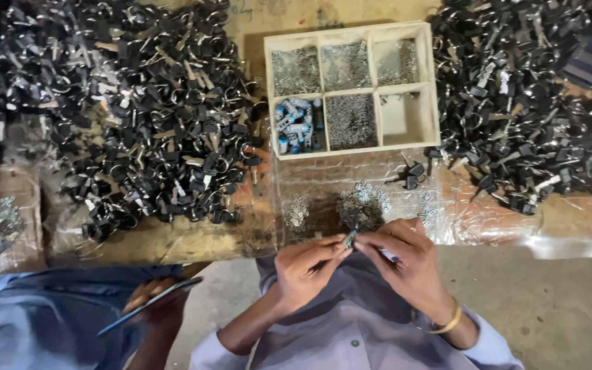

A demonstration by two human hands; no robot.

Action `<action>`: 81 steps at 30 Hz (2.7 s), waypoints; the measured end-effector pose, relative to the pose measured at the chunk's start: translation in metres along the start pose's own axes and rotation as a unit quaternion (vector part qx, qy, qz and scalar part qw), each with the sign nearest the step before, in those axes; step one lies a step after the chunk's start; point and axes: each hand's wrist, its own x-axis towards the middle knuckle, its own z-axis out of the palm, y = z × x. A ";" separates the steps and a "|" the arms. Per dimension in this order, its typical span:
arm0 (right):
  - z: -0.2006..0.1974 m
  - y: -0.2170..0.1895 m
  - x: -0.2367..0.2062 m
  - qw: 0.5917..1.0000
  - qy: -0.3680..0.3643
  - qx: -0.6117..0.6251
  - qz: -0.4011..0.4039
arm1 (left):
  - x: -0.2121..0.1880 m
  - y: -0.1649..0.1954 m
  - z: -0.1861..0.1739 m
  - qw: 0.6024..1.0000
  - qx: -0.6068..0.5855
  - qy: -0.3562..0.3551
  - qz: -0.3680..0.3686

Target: The person sits at a workbench covered with piles of small black metal parts and picks small blue-and-white plastic components one at a time, fitting them together by hand and placing the assembled pieces into a compartmented box on the bench. A second person beside them holds a phone while the person continues handling the components.

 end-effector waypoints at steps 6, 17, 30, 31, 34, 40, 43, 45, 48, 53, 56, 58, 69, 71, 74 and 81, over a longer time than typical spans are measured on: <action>-0.030 0.036 -0.019 0.994 -0.001 -0.076 0.084 | -0.023 0.001 0.019 0.995 -0.060 0.001 -0.076; -0.037 0.050 -0.024 0.979 0.041 -0.186 0.067 | -0.051 -0.013 0.034 0.985 -0.114 0.062 -0.111; -0.023 0.057 -0.056 0.985 -0.051 -0.133 -0.095 | -0.057 -0.026 0.028 0.979 -0.113 0.100 -0.137; -0.016 0.057 -0.055 0.990 -0.049 -0.099 -0.089 | -0.057 -0.026 0.028 0.979 -0.111 0.102 -0.136; -0.002 0.051 -0.051 0.993 0.001 -0.084 -0.085 | -0.056 -0.027 0.025 0.978 -0.107 0.110 -0.144; 0.018 0.024 -0.025 0.999 0.028 -0.002 -0.018 | -0.055 -0.027 0.020 0.978 -0.082 0.117 -0.154; 0.027 0.010 -0.014 0.996 0.013 0.068 0.050 | -0.054 -0.027 0.017 0.979 -0.065 0.121 -0.148; 0.033 0.004 -0.009 0.995 0.005 0.079 0.063 | -0.055 -0.026 0.015 0.982 -0.048 0.126 -0.135; 0.040 -0.001 -0.008 0.998 -0.001 0.057 0.019 | -0.055 -0.025 0.013 0.980 -0.052 0.120 -0.147; 0.050 0.000 -0.010 0.999 0.006 0.041 0.018 | -0.056 -0.024 0.010 0.982 -0.066 0.112 -0.139; 0.054 0.002 -0.013 0.999 0.022 0.040 0.028 | -0.056 -0.024 0.008 0.989 -0.015 0.094 -0.116; 0.055 0.001 -0.020 1.000 0.025 -0.012 0.007 | -0.057 -0.023 0.006 0.993 0.037 0.078 -0.076; 0.043 0.004 -0.008 0.979 0.000 -0.193 -0.071 | -0.062 -0.025 -0.008 0.985 0.015 0.116 -0.128; 0.043 0.002 -0.008 0.984 -0.026 -0.163 -0.065 | -0.063 -0.025 -0.010 0.983 0.008 0.124 -0.138; 0.038 0.007 -0.013 0.987 -0.018 -0.145 -0.066 | -0.064 -0.025 -0.009 0.981 -0.038 0.128 -0.140; 0.032 0.025 -0.030 0.986 -0.053 -0.114 -0.113 | -0.062 -0.026 0.002 0.979 -0.059 0.112 -0.161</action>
